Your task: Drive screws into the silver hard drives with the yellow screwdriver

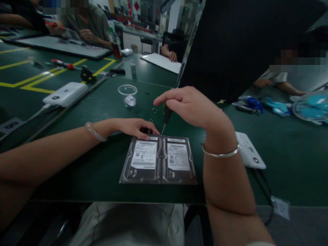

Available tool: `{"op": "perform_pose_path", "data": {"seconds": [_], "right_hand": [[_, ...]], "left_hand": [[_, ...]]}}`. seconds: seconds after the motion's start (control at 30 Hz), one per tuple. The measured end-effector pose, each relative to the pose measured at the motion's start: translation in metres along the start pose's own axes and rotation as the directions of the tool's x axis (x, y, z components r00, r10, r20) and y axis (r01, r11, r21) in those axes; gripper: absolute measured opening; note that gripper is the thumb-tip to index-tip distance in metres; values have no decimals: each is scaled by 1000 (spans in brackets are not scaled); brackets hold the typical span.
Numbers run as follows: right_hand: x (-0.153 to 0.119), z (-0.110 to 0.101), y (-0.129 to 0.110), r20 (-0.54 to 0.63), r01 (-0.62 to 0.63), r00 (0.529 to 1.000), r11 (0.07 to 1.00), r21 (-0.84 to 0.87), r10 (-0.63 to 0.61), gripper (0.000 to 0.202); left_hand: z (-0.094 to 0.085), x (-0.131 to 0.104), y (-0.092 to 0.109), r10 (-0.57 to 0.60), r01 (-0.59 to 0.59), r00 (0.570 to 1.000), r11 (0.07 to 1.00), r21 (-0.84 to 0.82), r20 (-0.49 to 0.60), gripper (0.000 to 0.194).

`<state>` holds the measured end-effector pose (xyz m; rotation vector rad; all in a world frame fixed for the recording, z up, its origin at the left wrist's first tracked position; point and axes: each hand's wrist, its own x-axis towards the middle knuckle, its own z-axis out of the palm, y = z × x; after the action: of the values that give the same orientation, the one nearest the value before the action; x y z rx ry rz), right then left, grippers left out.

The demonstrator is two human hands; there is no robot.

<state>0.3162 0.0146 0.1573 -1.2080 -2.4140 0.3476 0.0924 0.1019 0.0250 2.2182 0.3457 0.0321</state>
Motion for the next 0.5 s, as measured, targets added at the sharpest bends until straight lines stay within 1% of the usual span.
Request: {"op": "perform_pose_path", "data": {"seconds": [0.03,0.17,0.23,0.33,0.43,0.5], "right_hand": [[1,1,-1,-10,-5,1000,1000,-7,5,32],[6,9,-3,-62,-19,998,999,-45,16,37],[8,12,-3,-66,-9,998,997,-78,3,37],[9,14,-2,-34,0,999,999,-54,-2,37],[7,11,-2,15,-24,1000,1000,10,23,40],[6,10,-3,33,-38,999,999,7,37,41]], "left_hand": [[0,0,0,0,0,1000,1000,-6,3,51],[1,1,-1,11,-11,1000,1000,-28,6,49],[1,1,-2,10,-10,1000,1000,-26,0,49],[1,1,-2,4,-4,1000,1000,-5,-5,50],[0,1,-1,9,-9,1000,1000,7,-9,48],[0,0,-1,13,-13,1000,1000,6,-7,48]]}}
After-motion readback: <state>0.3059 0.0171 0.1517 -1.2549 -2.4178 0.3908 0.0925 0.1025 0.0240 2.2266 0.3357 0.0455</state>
